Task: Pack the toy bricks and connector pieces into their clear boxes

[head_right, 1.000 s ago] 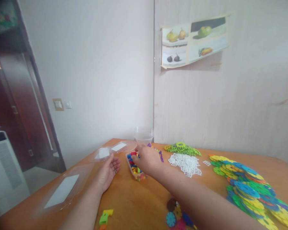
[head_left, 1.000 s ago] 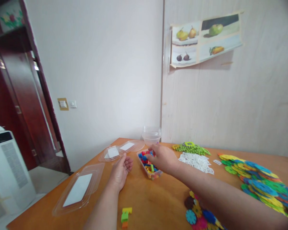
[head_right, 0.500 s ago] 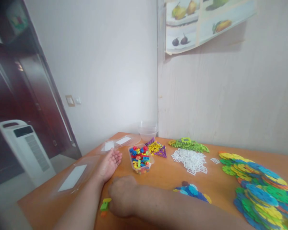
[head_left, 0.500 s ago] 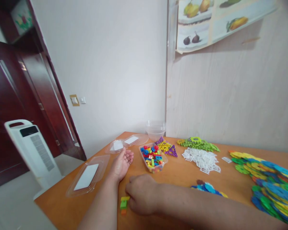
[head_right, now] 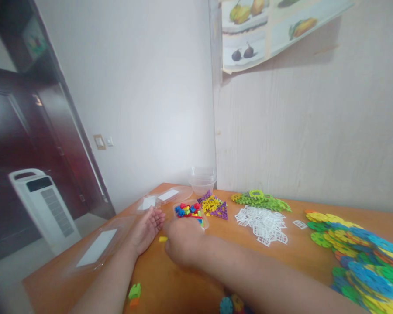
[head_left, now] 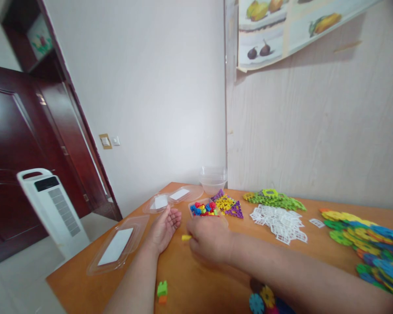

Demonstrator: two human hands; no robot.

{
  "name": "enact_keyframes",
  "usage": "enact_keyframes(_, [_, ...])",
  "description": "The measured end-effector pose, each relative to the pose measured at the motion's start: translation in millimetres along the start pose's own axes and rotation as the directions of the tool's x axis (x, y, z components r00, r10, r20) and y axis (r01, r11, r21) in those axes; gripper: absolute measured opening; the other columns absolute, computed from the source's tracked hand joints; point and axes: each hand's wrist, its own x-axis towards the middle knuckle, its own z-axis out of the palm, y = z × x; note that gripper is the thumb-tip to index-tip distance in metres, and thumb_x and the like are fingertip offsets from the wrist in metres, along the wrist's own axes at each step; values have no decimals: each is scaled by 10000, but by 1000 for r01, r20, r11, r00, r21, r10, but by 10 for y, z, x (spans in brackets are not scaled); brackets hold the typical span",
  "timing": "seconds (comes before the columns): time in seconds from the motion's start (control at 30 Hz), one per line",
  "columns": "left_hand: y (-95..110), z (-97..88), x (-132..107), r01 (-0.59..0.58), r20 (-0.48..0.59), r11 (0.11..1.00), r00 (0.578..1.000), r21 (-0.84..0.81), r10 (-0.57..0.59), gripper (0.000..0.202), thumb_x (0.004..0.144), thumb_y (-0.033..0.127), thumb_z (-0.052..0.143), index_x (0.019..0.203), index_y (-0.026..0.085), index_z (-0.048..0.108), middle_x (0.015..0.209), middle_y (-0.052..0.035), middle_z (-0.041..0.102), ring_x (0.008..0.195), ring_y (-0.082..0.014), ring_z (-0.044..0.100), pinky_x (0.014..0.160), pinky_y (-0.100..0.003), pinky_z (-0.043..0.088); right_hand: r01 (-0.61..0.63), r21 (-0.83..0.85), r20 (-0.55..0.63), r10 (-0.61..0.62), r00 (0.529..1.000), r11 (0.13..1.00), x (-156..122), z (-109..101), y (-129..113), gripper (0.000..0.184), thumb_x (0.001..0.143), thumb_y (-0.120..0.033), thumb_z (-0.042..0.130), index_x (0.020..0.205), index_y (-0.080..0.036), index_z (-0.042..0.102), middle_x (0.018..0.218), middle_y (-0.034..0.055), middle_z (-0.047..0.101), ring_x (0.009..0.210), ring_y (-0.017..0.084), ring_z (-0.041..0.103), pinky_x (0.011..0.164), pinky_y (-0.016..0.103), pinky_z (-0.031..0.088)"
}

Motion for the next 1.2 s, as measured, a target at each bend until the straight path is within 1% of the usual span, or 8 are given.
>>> enact_keyframes(0.13, [5,17,-10,-6,-21,1000,1000,-21,6,278,871,417,633,851,139,641,811,-99,692,756,-166,675,718,-273,537,-150,2,-153,149,977,989,39,-201,339,212,870,-278,499,988,-185,649,1008,123,711,899,253,677,704,314,468])
enact_keyframes(0.23, [11,35,-18,1,-20,1000,1000,-24,-2,292,872,430,626,843,140,639,800,-98,690,743,-165,675,708,-273,533,-116,33,-181,120,976,993,-28,-174,308,233,903,-278,463,1006,-180,647,1026,120,699,920,234,665,745,306,458])
enact_keyframes(0.33, [10,44,-21,6,-20,1000,1000,-13,-6,304,886,439,608,864,137,638,811,-98,689,750,-160,676,710,-265,531,96,74,-98,-88,991,993,-168,-53,29,240,872,-271,486,1011,-197,668,1020,93,696,902,222,665,718,292,462])
enact_keyframes(0.43, [4,37,-20,2,-35,1000,999,-17,-3,308,895,436,598,874,132,638,821,-102,688,755,-156,675,708,-260,533,328,70,92,-334,938,942,-271,70,-327,277,861,-340,517,1029,-184,673,1013,102,700,857,239,673,624,288,474])
enact_keyframes(0.57, [8,21,-17,2,-11,999,1000,-39,-3,293,887,420,614,866,129,640,827,-101,686,765,-158,675,710,-260,537,406,70,291,-408,865,911,-254,192,-658,340,808,-369,616,1085,-180,674,1029,109,717,791,245,688,534,288,488])
enact_keyframes(0.87, [-7,-3,15,3,-7,999,1000,-41,-4,282,887,414,615,872,133,639,828,-105,687,756,-158,674,711,-265,544,301,74,171,-310,935,951,-146,405,-860,336,776,-261,631,1077,-119,682,937,115,732,691,239,691,470,289,493])
enact_keyframes(1.03, [-18,-8,24,7,-5,999,1000,-43,-7,295,880,425,624,872,131,641,820,-105,687,756,-160,671,714,-263,536,238,98,165,-252,954,966,-163,456,-773,312,730,-221,635,1033,-153,667,935,103,733,714,239,699,551,287,522])
enact_keyframes(1.2, [-10,28,-1,11,-18,999,1000,-49,-12,312,880,439,618,874,128,644,815,-102,685,762,-156,672,720,-259,529,137,196,150,-168,974,971,-146,453,-619,343,750,-325,575,1064,-204,640,1036,102,720,836,280,703,641,342,537])
